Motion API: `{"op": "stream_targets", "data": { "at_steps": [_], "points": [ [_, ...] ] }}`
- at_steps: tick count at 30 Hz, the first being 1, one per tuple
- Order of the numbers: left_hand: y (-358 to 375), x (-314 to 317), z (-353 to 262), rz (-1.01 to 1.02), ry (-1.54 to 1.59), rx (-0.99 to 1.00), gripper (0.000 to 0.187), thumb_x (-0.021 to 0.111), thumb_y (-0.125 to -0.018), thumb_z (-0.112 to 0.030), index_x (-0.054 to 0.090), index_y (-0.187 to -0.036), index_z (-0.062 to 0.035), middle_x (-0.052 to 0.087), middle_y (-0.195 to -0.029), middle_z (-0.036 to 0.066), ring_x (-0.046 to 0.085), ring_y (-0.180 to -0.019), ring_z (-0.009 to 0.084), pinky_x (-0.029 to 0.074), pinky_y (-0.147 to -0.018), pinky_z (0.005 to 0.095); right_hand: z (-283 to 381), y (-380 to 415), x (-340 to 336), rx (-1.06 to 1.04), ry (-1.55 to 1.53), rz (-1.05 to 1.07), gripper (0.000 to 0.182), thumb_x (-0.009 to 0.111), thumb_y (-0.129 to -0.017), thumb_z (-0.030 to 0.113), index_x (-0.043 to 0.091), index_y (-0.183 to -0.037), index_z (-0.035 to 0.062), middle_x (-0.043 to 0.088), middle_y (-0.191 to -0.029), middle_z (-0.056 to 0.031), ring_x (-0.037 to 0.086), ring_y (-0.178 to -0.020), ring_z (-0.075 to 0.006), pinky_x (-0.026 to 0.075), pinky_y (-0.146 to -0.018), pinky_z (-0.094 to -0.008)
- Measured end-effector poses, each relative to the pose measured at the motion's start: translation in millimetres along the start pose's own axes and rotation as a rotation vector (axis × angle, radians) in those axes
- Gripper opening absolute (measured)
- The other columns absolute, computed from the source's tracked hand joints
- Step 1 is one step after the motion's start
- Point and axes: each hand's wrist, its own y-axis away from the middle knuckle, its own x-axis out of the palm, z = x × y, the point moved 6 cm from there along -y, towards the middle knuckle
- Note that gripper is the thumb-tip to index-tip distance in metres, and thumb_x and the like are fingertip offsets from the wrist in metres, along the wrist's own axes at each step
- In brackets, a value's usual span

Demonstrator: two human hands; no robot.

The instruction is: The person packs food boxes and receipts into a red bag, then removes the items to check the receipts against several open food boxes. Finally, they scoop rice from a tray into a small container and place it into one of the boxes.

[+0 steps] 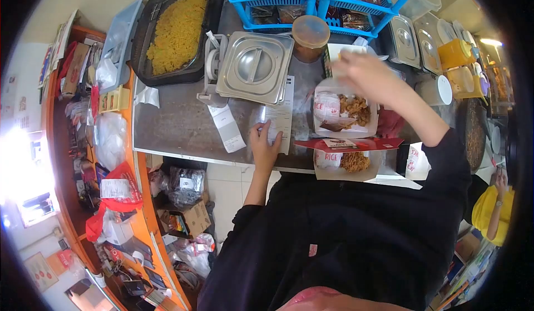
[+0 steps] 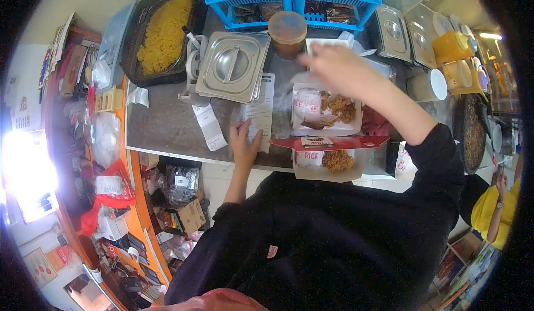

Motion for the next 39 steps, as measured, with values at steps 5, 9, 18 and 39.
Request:
{"op": "stream_targets", "data": {
  "at_steps": [5,9,18,39],
  "points": [
    [0,1,5,-0.009,0.024,-0.031,0.046,0.076,-0.072,-0.015,0.06,-0.112,0.0007,0.051,-0.106,0.017,0.052,-0.097,0.0321,0.043,-0.083,0.0387,13,7,-75,0.043,0.045,-0.398,0.015,0.059,-0.084,0.013,0.059,-0.097,0.0056,0.058,-0.088,-0.012,0.061,-0.078,-0.0323,0.049,-0.068,-0.041],
    [0,0,7,0.015,0.103,-0.089,0.045,0.076,-0.072,-0.015,0.06,-0.112,0.0002,0.051,-0.106,0.016,0.052,-0.097,0.0319,0.044,-0.083,0.0383,58,42,-79,0.042,-0.27,-0.145,0.012,0.06,-0.085,0.018,0.057,-0.084,0.0055,0.058,-0.075,-0.0123,0.06,-0.071,-0.0315,0.048,-0.063,-0.0406],
    [1,-23,2,0.136,-0.03,0.021,0.07,0.078,-0.068,-0.021,0.044,-0.127,-0.0003,0.044,-0.117,0.022,0.045,-0.107,0.0369,0.04,-0.09,0.0426,146,141,107,0.552,-0.358,0.292,0.026,0.065,-0.081,0.021,0.053,-0.093,0.001,0.06,-0.08,-0.0241,0.059,-0.076,-0.0425,0.047,-0.064,-0.0496],
    [0,-27,12,0.413,0.039,0.281,0.074,0.079,-0.065,-0.023,0.045,-0.123,0.0102,0.041,-0.129,0.022,0.044,-0.113,0.0398,0.04,-0.094,0.0442,185,126,160,0.974,-0.182,-0.495,0.022,0.059,-0.08,0.001,0.05,-0.099,0.0027,0.055,-0.09,-0.0164,0.059,-0.075,-0.0382,0.048,-0.064,-0.0457]
  ]
}}
